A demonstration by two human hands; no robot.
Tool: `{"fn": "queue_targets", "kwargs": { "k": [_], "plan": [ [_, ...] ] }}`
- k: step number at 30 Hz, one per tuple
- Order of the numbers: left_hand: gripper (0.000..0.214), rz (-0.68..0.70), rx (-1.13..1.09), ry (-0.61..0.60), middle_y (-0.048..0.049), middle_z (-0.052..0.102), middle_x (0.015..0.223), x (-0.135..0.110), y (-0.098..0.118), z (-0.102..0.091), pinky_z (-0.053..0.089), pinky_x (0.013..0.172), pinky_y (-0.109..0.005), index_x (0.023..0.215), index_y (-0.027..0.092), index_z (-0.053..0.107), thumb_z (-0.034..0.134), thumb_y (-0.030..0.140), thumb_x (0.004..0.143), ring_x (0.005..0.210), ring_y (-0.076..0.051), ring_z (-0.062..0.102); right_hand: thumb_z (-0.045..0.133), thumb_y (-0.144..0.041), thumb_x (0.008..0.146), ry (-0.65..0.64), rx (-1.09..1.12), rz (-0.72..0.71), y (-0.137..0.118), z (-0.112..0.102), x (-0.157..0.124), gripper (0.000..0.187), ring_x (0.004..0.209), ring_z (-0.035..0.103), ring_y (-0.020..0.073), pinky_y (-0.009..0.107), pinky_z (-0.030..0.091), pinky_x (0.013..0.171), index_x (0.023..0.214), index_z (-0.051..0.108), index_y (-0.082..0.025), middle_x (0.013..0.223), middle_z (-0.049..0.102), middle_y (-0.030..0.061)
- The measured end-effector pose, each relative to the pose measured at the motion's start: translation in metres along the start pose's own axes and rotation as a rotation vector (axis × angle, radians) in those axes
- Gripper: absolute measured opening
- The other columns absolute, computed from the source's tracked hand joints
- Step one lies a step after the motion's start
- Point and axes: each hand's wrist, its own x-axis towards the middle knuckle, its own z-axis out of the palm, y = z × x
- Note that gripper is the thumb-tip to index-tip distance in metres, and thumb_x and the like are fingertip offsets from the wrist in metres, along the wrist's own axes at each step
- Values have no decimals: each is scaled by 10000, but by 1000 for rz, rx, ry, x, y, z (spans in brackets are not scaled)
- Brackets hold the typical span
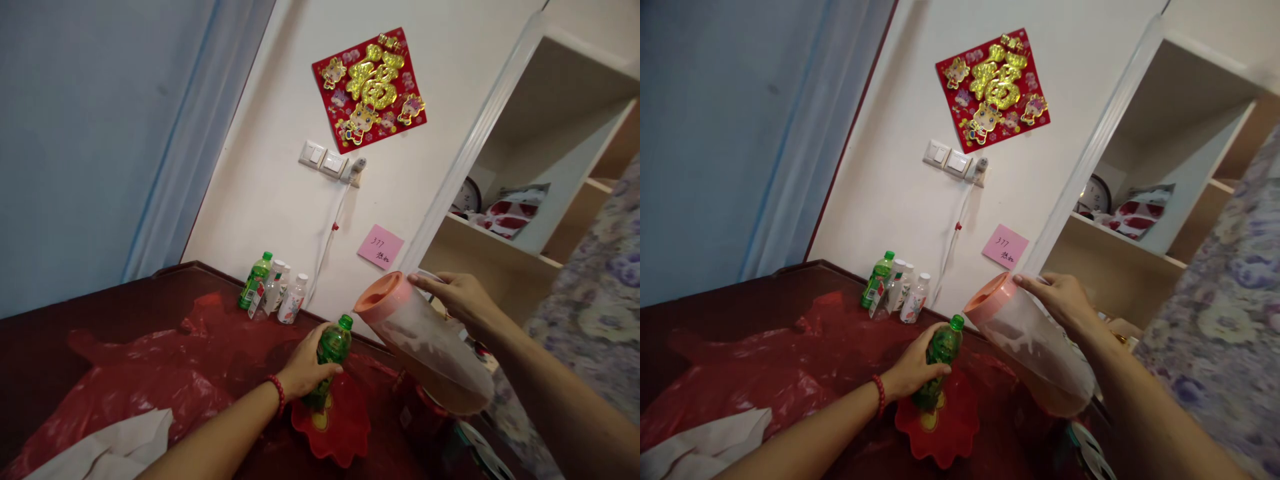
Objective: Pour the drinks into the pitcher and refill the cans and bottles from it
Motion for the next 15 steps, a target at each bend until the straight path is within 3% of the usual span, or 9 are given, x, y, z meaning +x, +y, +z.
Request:
{"fn": "queue_targets", "kwargs": {
  "k": [15],
  "plan": [
    [792, 2, 26, -4, -109, 580, 1349, 0, 2, -1, 376, 1090, -412, 1371, 216, 461, 786, 158, 651, 1244, -290, 531, 635, -799, 659, -26, 10, 32, 0, -3, -1, 660, 482, 343, 125, 278, 241, 466, 799, 714, -159, 466, 373, -49]
  ]
}}
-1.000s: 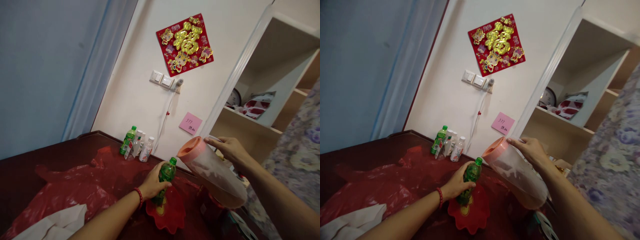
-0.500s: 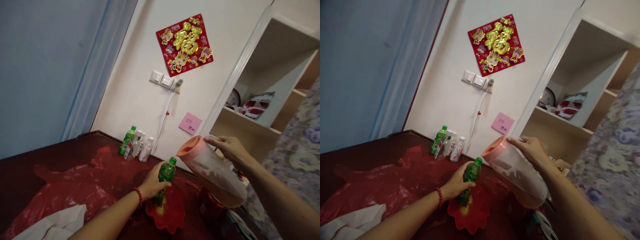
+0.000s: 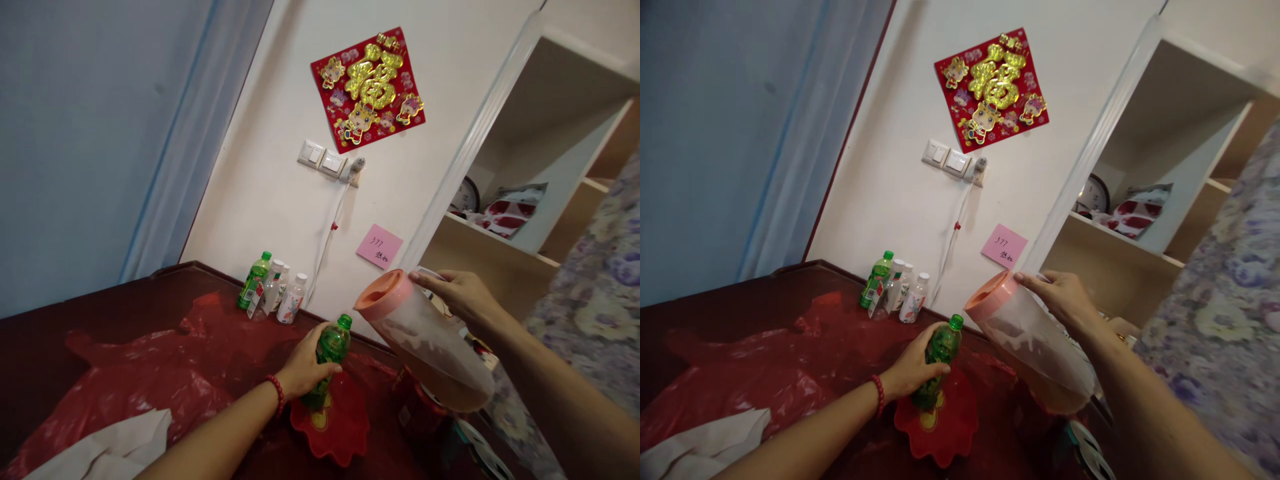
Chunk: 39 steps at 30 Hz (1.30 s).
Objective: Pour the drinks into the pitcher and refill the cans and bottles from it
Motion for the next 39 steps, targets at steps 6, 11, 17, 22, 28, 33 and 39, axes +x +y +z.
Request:
{"fn": "queue_targets", "kwargs": {
  "k": [6, 11, 17, 22, 28, 33, 39],
  "plan": [
    [804, 8, -2, -2, -102, 583, 1345, 0, -2, 0, 382, 1085, -400, 1382, 213, 459, 793, 149, 654, 1237, -285, 536, 624, -806, 658, 2, -11, 13, -3, -1, -1, 648, 473, 344, 125, 278, 248, 463, 730, 684, -165, 451, 355, -50],
    [809, 6, -11, -2, -103, 581, 1347, 0, -3, 1, 382, 1087, -403, 1379, 211, 461, 792, 129, 646, 1241, -284, 534, 635, -794, 643, 14, -5, -8, -4, 1, -1, 638, 468, 336, 126, 284, 229, 467, 726, 683, -164, 452, 347, -50],
    [796, 20, -30, 0, -107, 580, 1349, 0, -3, 1, 374, 1097, -414, 1371, 219, 463, 795, 140, 652, 1248, -285, 530, 617, -811, 620, 13, -42, -12, -7, 2, -1, 654, 495, 326, 126, 289, 224, 484, 710, 681, -166, 472, 354, -46],
    [810, -1, -41, -5, -104, 579, 1349, 0, -4, 2, 379, 1096, -410, 1376, 217, 459, 800, 145, 645, 1245, -286, 534, 617, -824, 611, 12, -45, -19, -8, 1, -2, 668, 487, 329, 127, 288, 228, 477, 708, 680, -166, 469, 360, -43],
    [815, -14, -30, 1, -108, 567, 1373, -1, -2, 2, 358, 1114, -417, 1377, 219, 462, 794, 124, 639, 1272, -295, 517, 618, -824, 621, 10, -56, -24, -7, 1, -2, 664, 471, 324, 124, 284, 221, 467, 703, 682, -168, 452, 344, -49],
    [798, 5, -27, -7, -102, 576, 1360, 0, -1, 1, 360, 1112, -414, 1374, 224, 468, 791, 132, 650, 1263, -288, 522, 626, -818, 623, 2, -38, -31, -6, 1, -1, 673, 475, 330, 123, 283, 228, 472, 748, 700, -161, 464, 365, -47],
    [814, -1, -23, -3, -113, 564, 1370, 0, -1, 1, 356, 1111, -424, 1382, 217, 463, 794, 139, 643, 1269, -296, 514, 624, -820, 616, -4, -52, -22, -8, 1, -2, 662, 492, 335, 130, 288, 229, 482, 739, 690, -172, 465, 352, -46]
  ]
}}
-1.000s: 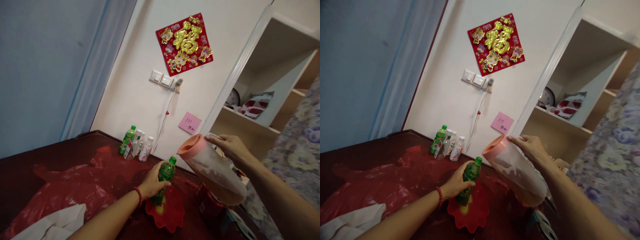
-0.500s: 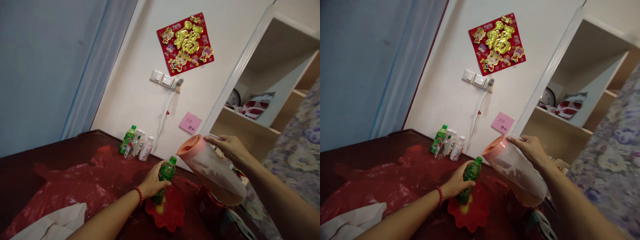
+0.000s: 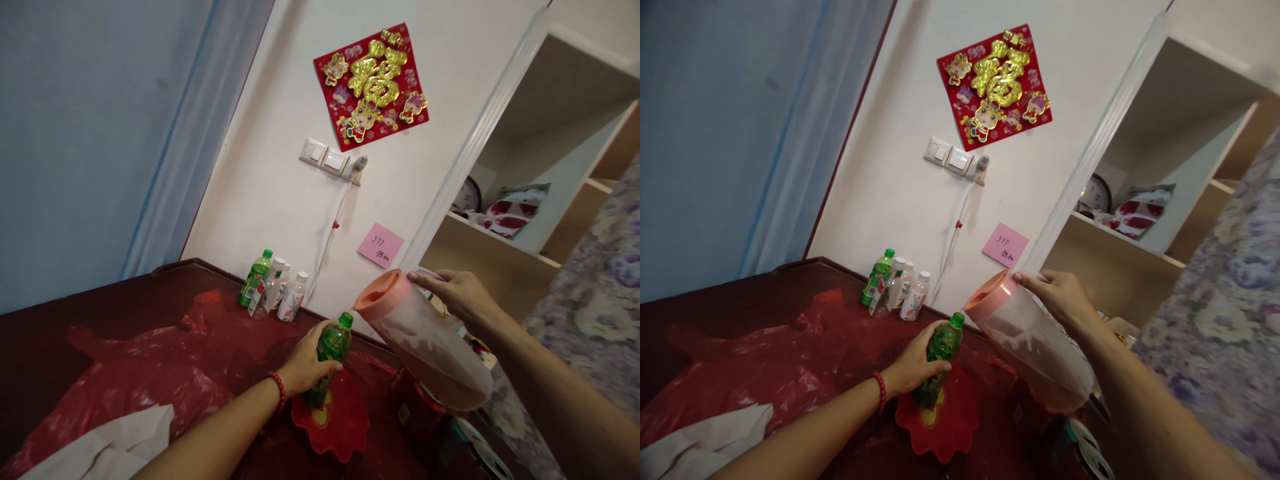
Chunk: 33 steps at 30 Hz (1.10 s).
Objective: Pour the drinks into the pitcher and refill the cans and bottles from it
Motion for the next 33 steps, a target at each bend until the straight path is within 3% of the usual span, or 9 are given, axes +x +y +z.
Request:
{"fn": "queue_targets", "kwargs": {
  "k": [6, 19, 33],
  "plan": [
    [811, -8, 3, 6, -104, 579, 1346, 0, 1, 0, 370, 1095, -410, 1373, 221, 471, 786, 117, 633, 1245, -290, 527, 634, -786, 639, 19, 3, -33, -1, 0, -1, 631, 461, 330, 124, 288, 223, 464, 714, 689, -162, 451, 356, -44],
    [810, 10, 11, 5, -103, 566, 1361, 0, 0, 0, 364, 1104, -411, 1380, 221, 471, 790, 123, 642, 1264, -295, 515, 600, -804, 649, -2, -11, 30, 0, -2, -2, 692, 482, 374, 147, 300, 254, 486, 855, 735, -157, 439, 390, -40],
    [798, 12, -1, 1, -114, 565, 1373, 0, 4, 0, 349, 1118, -423, 1363, 207, 475, 790, 105, 637, 1272, -297, 511, 633, -811, 636, -4, 15, 15, 0, -4, -4, 680, 469, 343, 126, 287, 232, 466, 783, 716, -152, 444, 363, -47]
  ]
}}
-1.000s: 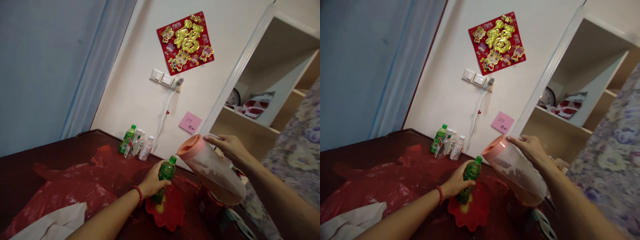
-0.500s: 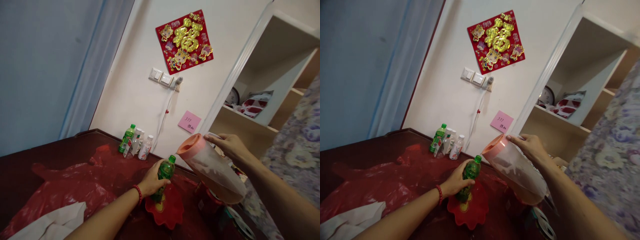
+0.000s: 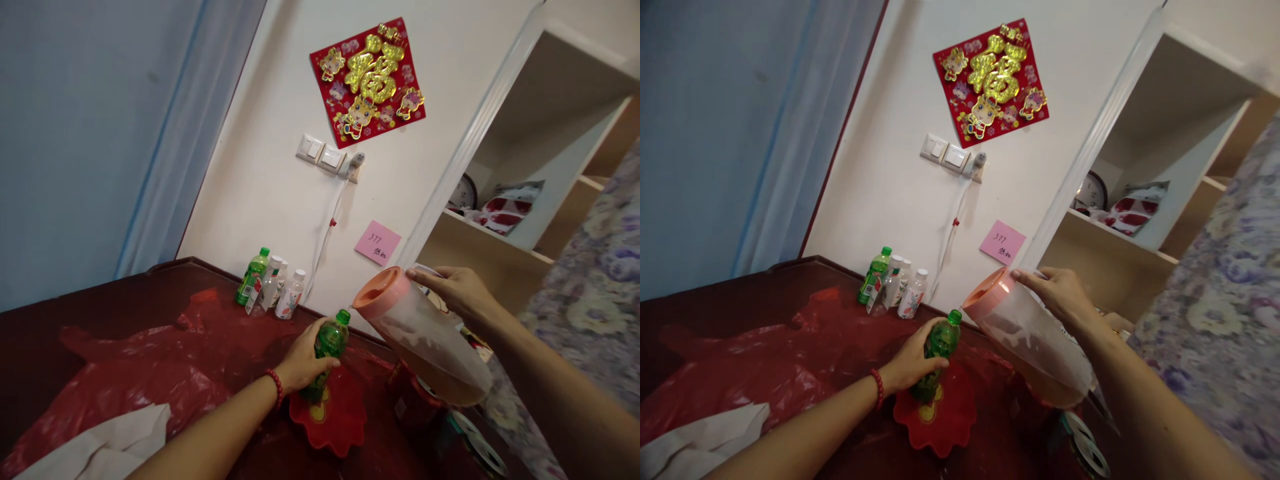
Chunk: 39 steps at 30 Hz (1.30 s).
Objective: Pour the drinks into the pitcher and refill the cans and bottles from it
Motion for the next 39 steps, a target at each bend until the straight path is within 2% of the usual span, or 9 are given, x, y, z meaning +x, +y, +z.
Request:
{"fn": "queue_targets", "kwargs": {
  "k": [23, 39],
  "plan": [
    [798, 18, 5, -6, -108, 562, 1378, 0, -5, -1, 356, 1115, -422, 1376, 214, 458, 783, 123, 653, 1268, -291, 516, 630, -807, 655, -16, 6, 5, 1, -2, 2, 701, 472, 369, 127, 284, 269, 456, 890, 740, -156, 508, 450, -27],
    [790, 20, 12, -2, -106, 577, 1363, 1, -5, 0, 373, 1100, -411, 1369, 210, 472, 794, 148, 651, 1254, -293, 529, 629, -778, 666, -1, -17, 25, -1, -1, 0, 650, 475, 366, 135, 287, 256, 464, 862, 734, -167, 471, 408, -39]
  ]
}}
